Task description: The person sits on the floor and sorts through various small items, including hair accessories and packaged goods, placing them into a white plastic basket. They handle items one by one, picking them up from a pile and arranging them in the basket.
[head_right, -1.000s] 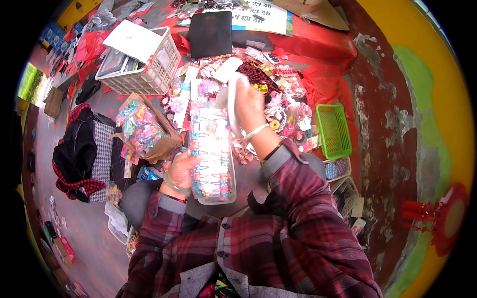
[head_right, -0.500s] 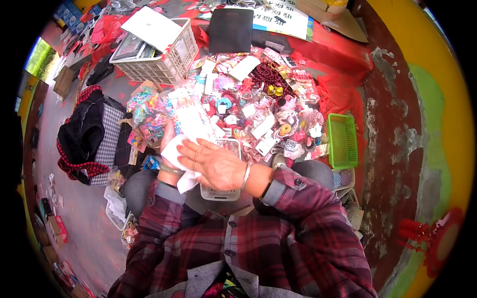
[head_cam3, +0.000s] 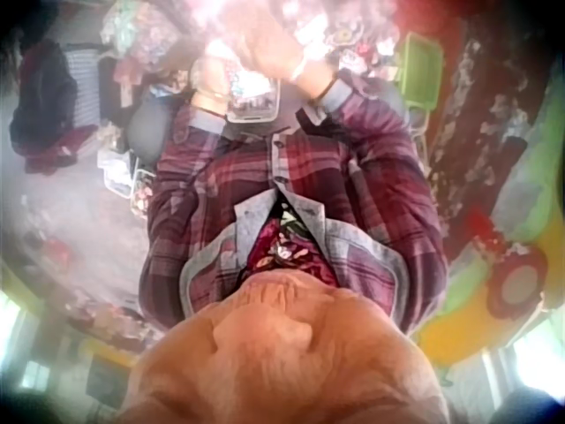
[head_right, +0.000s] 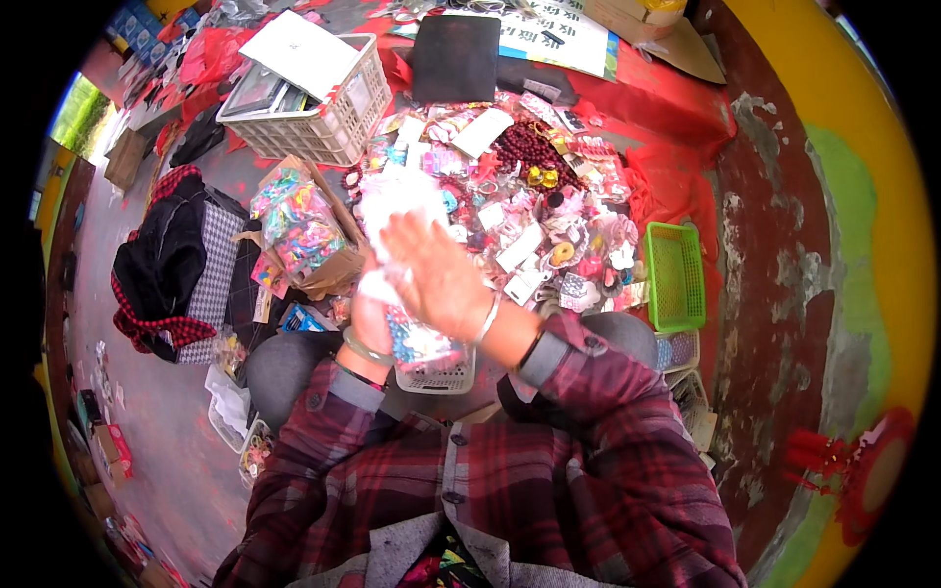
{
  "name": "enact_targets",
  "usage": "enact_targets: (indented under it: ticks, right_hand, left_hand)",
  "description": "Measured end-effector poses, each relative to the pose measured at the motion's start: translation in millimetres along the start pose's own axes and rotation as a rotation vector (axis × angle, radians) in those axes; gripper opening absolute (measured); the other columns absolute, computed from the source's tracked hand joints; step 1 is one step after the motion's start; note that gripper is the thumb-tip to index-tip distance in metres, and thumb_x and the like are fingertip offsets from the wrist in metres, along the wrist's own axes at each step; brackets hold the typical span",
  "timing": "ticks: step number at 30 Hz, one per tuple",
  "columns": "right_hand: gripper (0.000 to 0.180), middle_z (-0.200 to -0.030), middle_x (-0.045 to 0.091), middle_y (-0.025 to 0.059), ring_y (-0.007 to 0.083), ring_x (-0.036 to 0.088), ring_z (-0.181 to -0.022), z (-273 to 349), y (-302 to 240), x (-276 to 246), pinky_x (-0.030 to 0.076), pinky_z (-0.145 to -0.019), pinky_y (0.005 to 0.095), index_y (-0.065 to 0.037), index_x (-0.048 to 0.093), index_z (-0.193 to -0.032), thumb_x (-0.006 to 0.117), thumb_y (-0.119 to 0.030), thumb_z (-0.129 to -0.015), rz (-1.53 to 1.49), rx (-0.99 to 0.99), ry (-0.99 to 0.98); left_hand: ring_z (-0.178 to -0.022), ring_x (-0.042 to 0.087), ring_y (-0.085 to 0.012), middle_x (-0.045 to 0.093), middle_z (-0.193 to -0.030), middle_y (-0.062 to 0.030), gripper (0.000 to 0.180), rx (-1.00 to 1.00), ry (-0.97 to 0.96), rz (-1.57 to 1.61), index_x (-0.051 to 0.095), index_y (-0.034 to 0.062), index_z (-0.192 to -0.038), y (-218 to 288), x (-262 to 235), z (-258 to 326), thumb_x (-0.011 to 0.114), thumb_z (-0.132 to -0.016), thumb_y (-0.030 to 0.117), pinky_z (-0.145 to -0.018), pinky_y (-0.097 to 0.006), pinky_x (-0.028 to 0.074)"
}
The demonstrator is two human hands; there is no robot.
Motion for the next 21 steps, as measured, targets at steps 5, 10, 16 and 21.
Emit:
enact_targets:
  ticks: [5,10,16,21]
  right_hand:
    - [0.074,-0.149,0.025,0.0152,0.0319,0.025,-0.138,32,-58,9,0.020,-0.110,0.0487,-0.007,0.028,-0.143,0.061,-0.021,-0.078,-0.157,-0.196,-0.259]
    - [0.064,-0.148,0.028,0.0156,0.0332,0.028,-0.136,7,-33,5,0.019,-0.110,0.0482,-0.008,0.031,-0.142,0.055,-0.018,-0.083,0.032,-0.104,-0.061]
    - [0.047,-0.140,0.035,0.0227,0.0404,0.031,-0.131,-13,44,-14,0.027,-0.106,0.0504,-0.002,0.038,-0.135,0.045,-0.013,-0.091,-0.009,0.122,0.222]
    - [0.065,-0.145,0.030,0.0197,0.0349,0.029,-0.134,13,-26,9,0.023,-0.110,0.0474,-0.003,0.032,-0.139,0.058,-0.021,-0.082,-0.052,-0.074,-0.068]
  left_hand:
    - [-0.098,0.061,-0.0278,0.062,-0.112,-0.0118,0.069,-0.150,-0.057,0.043,0.050,0.0050,-0.125,39,4,0,0.043,-0.087,0.062,-0.088,-0.042,0.048]
    - [-0.105,0.057,-0.0205,0.054,-0.123,-0.0113,0.045,0.099,-0.110,-0.325,0.047,0.0041,-0.126,29,-52,-3,0.043,-0.094,0.036,-0.091,-0.036,0.047]
    - [-0.100,0.061,-0.0220,0.060,-0.113,-0.0111,0.047,-0.218,-0.148,-0.138,0.046,0.0040,-0.126,-18,5,16,0.038,-0.098,0.040,-0.089,-0.036,0.048]
    - [-0.107,0.058,-0.0257,0.059,-0.117,-0.0122,0.054,0.013,-0.022,0.003,0.046,0.0036,-0.128,26,-17,-5,0.038,-0.096,0.046,-0.093,-0.040,0.046]
Point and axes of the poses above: each hand's wrist, its own z-axis away from the middle knuckle, its own x-axis out of the palm, y = z × x, the point moved 3 cm from there along -z, towards the middle knuckle
